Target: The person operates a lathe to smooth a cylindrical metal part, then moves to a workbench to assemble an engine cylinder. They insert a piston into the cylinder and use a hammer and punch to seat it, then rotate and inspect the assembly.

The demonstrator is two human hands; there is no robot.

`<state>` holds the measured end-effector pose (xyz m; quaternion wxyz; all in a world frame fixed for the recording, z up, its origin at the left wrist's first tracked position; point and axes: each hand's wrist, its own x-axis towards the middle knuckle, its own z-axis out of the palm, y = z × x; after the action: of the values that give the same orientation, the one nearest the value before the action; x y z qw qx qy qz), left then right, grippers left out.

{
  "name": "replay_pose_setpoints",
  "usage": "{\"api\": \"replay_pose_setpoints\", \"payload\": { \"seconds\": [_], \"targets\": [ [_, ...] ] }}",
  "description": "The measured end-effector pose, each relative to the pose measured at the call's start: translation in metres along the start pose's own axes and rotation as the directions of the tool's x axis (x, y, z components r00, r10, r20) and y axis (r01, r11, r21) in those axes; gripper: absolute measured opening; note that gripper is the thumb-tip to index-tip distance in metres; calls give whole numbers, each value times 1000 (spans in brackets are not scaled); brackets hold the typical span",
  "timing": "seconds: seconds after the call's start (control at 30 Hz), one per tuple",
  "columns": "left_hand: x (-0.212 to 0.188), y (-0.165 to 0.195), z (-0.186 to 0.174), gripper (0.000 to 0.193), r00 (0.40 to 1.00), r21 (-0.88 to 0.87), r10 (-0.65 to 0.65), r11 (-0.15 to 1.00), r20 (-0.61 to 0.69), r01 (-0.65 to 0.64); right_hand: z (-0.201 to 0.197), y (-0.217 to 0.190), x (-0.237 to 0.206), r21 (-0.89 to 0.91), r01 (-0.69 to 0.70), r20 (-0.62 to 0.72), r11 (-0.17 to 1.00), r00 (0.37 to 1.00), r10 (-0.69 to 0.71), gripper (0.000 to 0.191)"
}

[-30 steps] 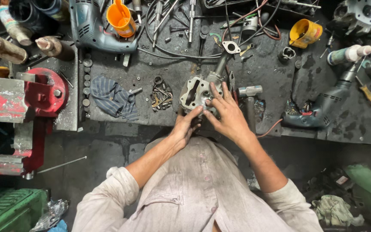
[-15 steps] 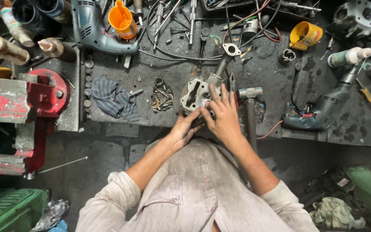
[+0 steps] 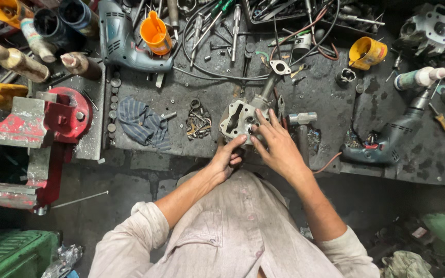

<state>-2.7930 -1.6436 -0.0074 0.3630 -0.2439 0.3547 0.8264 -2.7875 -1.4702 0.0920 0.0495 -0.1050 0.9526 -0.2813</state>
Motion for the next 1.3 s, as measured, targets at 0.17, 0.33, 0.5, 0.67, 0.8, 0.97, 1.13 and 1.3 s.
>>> {"api": "replay_pose_setpoints", "payload": {
  "seconds": [0.17, 0.33, 0.5, 0.67, 0.8, 0.97, 1.13, 1.3],
  "targets": [
    [-1, 6, 3, 75, 994, 131, -63, 989, -95, 75, 1, -1, 0, -164, 38, 5, 986, 999, -37, 33],
    [-4, 9, 2, 77, 992, 167, -73, 982, -100, 89, 34, -8, 1, -214, -13, -257, 977, 965, -44, 28],
    [2, 5, -1, 76, 992, 177, -14, 983, -122, 36, 27, 6, 2, -112, 12, -153, 994, 988, -30, 26],
    [5, -3, -2, 79, 993, 97, -12, 995, -116, 23, 7, 9, 2, 24, 45, -50, 999, 998, -44, 26],
    [6, -3, -2, 79, 995, 43, -36, 998, -98, 40, -6, 7, 4, 9, -12, 46, 1000, 999, 12, 30],
    [4, 5, 1, 73, 994, 51, -86, 995, -70, 90, 14, -2, 6, -181, -24, -225, 983, 974, -17, 25],
    [2, 10, 4, 72, 992, 65, -92, 993, -89, 98, 33, 1, 4, -157, 19, -227, 987, 972, -55, 26],
    [4, 4, 1, 73, 990, 117, -58, 990, -130, 74, 21, 12, 0, -31, 36, -148, 999, 988, -41, 25]
  ]
}}
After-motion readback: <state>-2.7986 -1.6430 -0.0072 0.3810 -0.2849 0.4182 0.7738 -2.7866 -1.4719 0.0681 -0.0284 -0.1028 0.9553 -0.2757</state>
